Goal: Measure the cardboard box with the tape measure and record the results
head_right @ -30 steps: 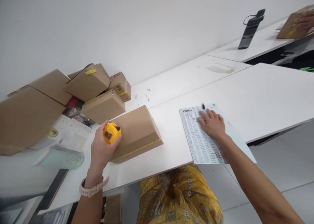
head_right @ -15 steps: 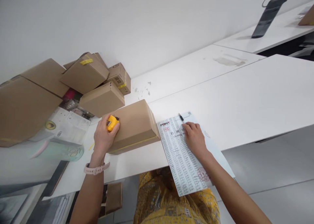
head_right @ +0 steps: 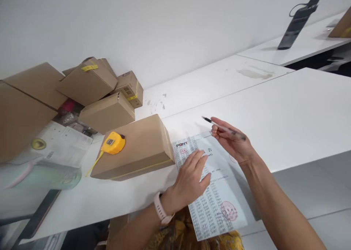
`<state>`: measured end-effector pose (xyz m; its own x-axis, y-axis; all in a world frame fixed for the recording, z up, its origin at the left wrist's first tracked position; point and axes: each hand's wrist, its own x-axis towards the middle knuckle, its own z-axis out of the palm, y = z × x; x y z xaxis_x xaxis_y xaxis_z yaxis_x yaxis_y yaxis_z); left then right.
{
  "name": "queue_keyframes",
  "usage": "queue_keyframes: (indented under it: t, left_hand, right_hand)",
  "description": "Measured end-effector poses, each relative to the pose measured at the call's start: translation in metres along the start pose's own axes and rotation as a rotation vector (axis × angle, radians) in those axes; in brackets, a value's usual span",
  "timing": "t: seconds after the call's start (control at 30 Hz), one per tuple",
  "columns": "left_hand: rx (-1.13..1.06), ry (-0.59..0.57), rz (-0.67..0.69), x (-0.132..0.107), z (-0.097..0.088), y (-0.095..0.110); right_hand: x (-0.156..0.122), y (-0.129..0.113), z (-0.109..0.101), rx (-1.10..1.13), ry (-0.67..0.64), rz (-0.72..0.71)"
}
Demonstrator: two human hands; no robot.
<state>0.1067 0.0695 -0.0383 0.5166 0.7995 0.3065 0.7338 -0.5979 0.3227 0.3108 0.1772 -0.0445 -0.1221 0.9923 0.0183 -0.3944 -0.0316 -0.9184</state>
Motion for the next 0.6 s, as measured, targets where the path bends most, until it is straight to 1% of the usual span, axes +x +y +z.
queue_keyframes:
  t: [0.03, 0.07, 0.1, 0.13, 0.17, 0.23, 0.27, 0.37, 0.43, 0.5, 0.6]
  left_hand:
    - [0.027, -0.119, -0.074, 0.013, 0.015, -0.003]
    - [0.045, -0.218, -0.132, 0.025, 0.026, -0.009]
    - [0.053, -0.291, -0.179, 0.034, 0.034, -0.016]
    - [0.046, -0.339, -0.202, 0.041, 0.038, -0.023]
    - [0.031, -0.364, -0.205, 0.045, 0.041, -0.029]
    - [-0.004, -0.365, -0.192, 0.048, 0.042, -0.039]
    - [-0.019, -0.355, -0.181, 0.048, 0.043, -0.042]
    - [-0.052, -0.322, -0.179, 0.045, 0.045, -0.045]
    - [-0.075, -0.319, -0.201, 0.044, 0.047, -0.044]
    - [-0.101, -0.328, -0.227, 0.044, 0.048, -0.044]
    - [-0.136, -0.329, -0.23, 0.043, 0.049, -0.044]
  right_hand:
    - [0.002, -0.003, 0.002, -0.011, 0.004, -0.03]
    - [0.004, -0.005, 0.005, -0.047, 0.014, -0.057]
    - [0.007, -0.004, 0.008, -0.1, 0.029, -0.078]
    - [0.011, -0.001, 0.01, -0.161, 0.049, -0.096]
    - [0.016, 0.003, 0.014, -0.219, 0.074, -0.111]
    - [0.028, 0.014, 0.02, -0.309, 0.095, -0.114]
    - [0.034, 0.02, 0.023, -0.327, 0.079, -0.096]
    - [0.054, 0.038, 0.03, -0.292, -0.023, 0.029]
    - [0.064, 0.048, 0.03, -0.281, -0.039, 0.11]
    - [0.069, 0.055, 0.026, -0.348, 0.02, 0.109]
    - [0.07, 0.061, 0.014, -0.543, 0.109, 0.027]
